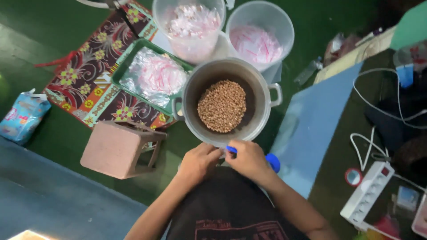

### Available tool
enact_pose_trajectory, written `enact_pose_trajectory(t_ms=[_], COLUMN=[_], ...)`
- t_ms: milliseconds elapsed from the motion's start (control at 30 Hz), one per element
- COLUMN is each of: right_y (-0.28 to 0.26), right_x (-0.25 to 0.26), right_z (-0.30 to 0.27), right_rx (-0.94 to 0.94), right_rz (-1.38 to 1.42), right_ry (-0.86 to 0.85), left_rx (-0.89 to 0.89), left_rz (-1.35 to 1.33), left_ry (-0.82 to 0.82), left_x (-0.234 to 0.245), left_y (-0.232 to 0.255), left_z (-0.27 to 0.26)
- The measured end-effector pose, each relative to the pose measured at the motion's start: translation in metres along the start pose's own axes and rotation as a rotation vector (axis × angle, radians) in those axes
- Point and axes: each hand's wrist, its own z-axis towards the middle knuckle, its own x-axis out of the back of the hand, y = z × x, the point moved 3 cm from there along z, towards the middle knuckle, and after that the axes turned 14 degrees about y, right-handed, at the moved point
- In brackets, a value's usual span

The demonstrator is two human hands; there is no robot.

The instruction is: Scooping peanuts from a large pot into small plastic bags using a spoon for packaging.

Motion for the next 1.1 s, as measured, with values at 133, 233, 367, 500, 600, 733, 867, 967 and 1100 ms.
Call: enact_pose_trajectory(t_ms=[133, 233, 367, 500, 600, 733, 867, 967, 1100], right_y=[0.012, 0.014, 0.009, 0.051, 0.054, 0.067, 0.054, 0.05, 0.048], right_x=[0.022, 0.047, 0.089, 0.109, 0.114, 0.054, 0.015, -0.007, -0.012], right_z=[0.0, 0.003, 0.015, 0.04, 0.05, 0.051, 0.046, 0.036, 0.026], right_rx=[0.012, 0.088, 0.138, -0.191, -0.03, -0.055, 0.307, 0.483, 0.474], right_rz=[-0.034, 0.09, 0.408, 1.044, 0.713, 0.789, 0.523, 0.444, 0.456], right_ry=[-0.068, -0.168, -0.196, 0.346, 0.545, 0.354, 0.4, 0.43, 0.417], left_rx=[-0.172, -0.269, -0.252, -0.084, 0.071, 0.139, 0.181, 0.175, 0.169], left_rz=[-0.079, -0.125, -0.151, -0.089, 0.002, 0.125, 0.104, 0.085, 0.041], left_ry=[-0.061, -0.178, -0.106, 0.141, 0.282, 0.4, 0.439, 0.453, 0.469], left_x=[0.009, 0.008, 0.022, 0.049, 0.063, 0.057, 0.056, 0.063, 0.07], left_y=[0.009, 0.01, 0.018, 0.009, 0.002, -0.009, -0.015, -0.017, -0.021], left_z=[0.017, 0.017, 0.025, 0.032, 0.025, 0.003, -0.012, -0.013, -0.013])
